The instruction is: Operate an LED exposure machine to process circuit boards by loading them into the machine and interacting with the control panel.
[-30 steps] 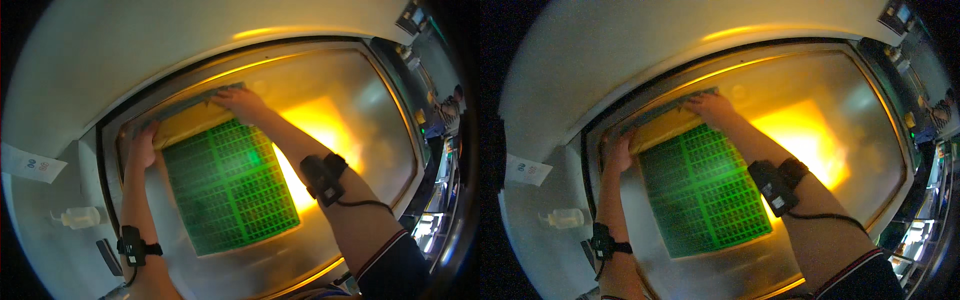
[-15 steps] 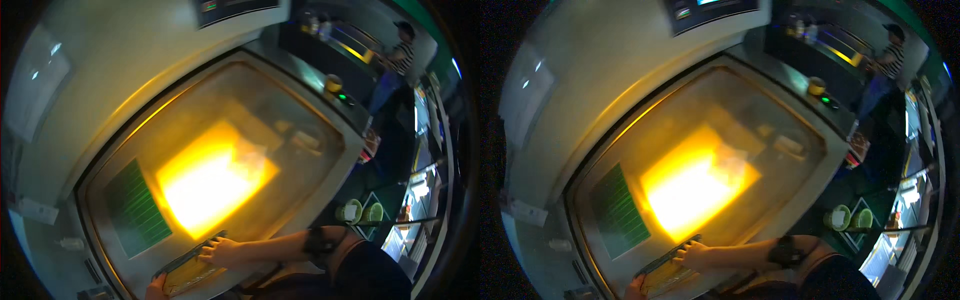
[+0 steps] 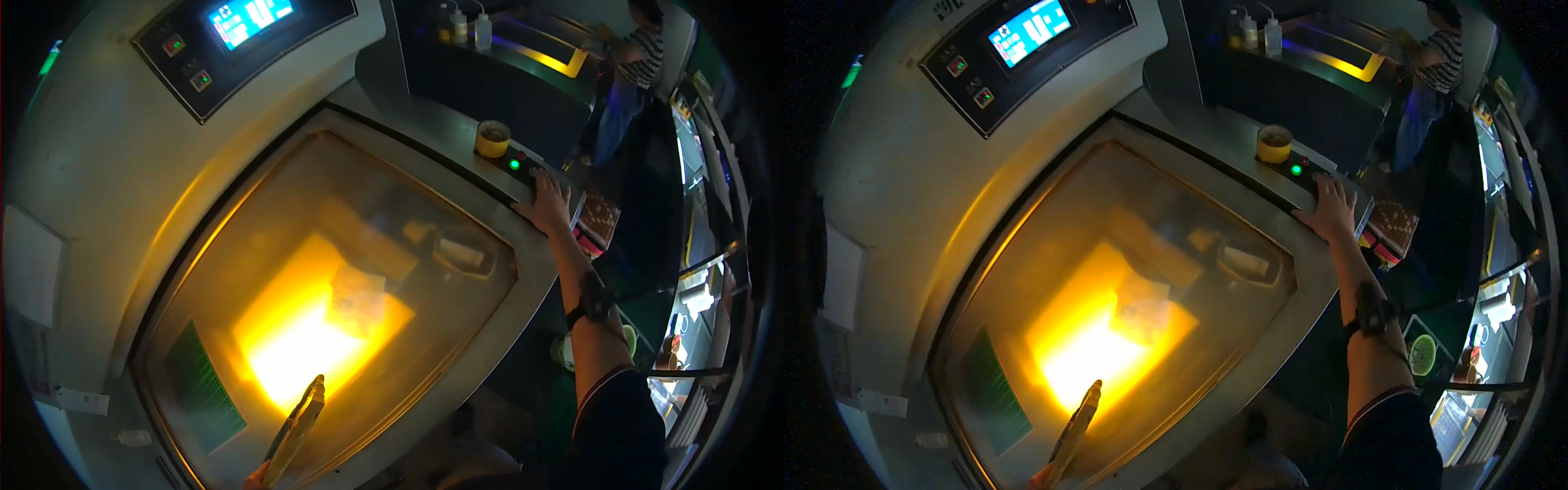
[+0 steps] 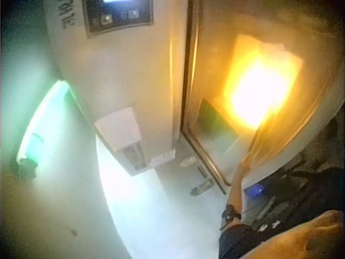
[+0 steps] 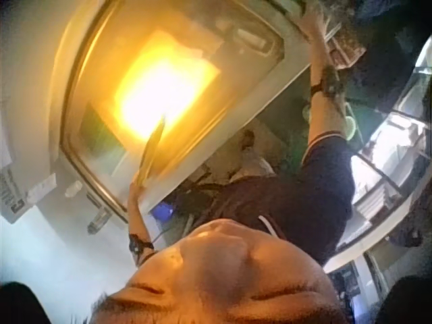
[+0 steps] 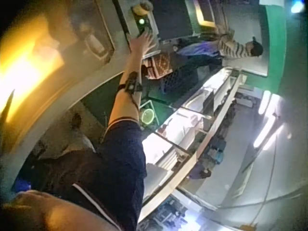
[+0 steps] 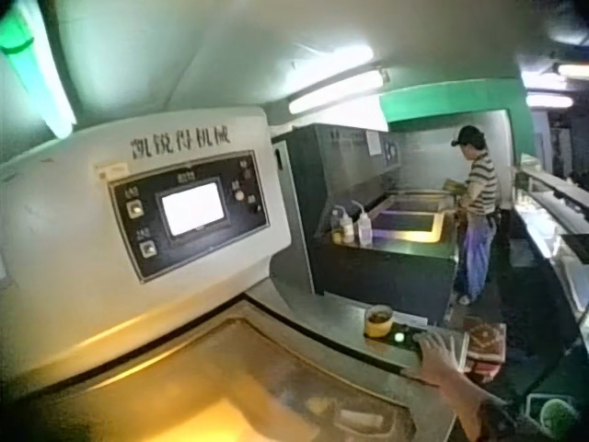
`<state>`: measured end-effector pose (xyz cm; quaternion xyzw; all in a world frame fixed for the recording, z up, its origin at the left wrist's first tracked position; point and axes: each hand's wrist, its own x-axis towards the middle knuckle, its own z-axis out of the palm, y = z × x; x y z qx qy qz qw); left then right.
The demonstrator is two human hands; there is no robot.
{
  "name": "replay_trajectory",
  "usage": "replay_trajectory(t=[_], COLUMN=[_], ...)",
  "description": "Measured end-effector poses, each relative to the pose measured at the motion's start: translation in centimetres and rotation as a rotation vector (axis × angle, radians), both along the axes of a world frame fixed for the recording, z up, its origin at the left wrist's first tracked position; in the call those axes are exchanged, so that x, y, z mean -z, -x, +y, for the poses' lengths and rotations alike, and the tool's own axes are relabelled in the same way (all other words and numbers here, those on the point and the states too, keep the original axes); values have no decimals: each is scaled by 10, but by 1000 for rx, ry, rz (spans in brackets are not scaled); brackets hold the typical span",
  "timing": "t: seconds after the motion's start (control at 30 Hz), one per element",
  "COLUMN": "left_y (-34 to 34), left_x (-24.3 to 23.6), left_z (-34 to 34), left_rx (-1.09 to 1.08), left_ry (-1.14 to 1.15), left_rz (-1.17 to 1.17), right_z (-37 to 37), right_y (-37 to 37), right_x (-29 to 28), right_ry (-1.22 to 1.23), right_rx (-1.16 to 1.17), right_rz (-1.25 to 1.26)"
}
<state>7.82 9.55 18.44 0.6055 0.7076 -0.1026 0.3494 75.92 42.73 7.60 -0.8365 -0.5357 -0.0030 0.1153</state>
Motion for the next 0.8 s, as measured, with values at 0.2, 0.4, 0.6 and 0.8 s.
replay_trajectory(t=[0.2,0.4,0.6,0.8], left_y=[15,76,86,219], left_x=[4,103,79,64], left_z=[-18,-90,-140,-164], left_rx=[-32,35,95,126], left_ry=[-75,-436,-134,-44], left_rz=[-16,91,173,123], right_z=[12,21,-241,-313], right_y=[2,163,412,563], right_x=[-1,-21,39,-25], right_ry=[63,330,207,386], right_rx=[-10,-479,-1968,-1722], right_rz=[-7,25,-15,98])
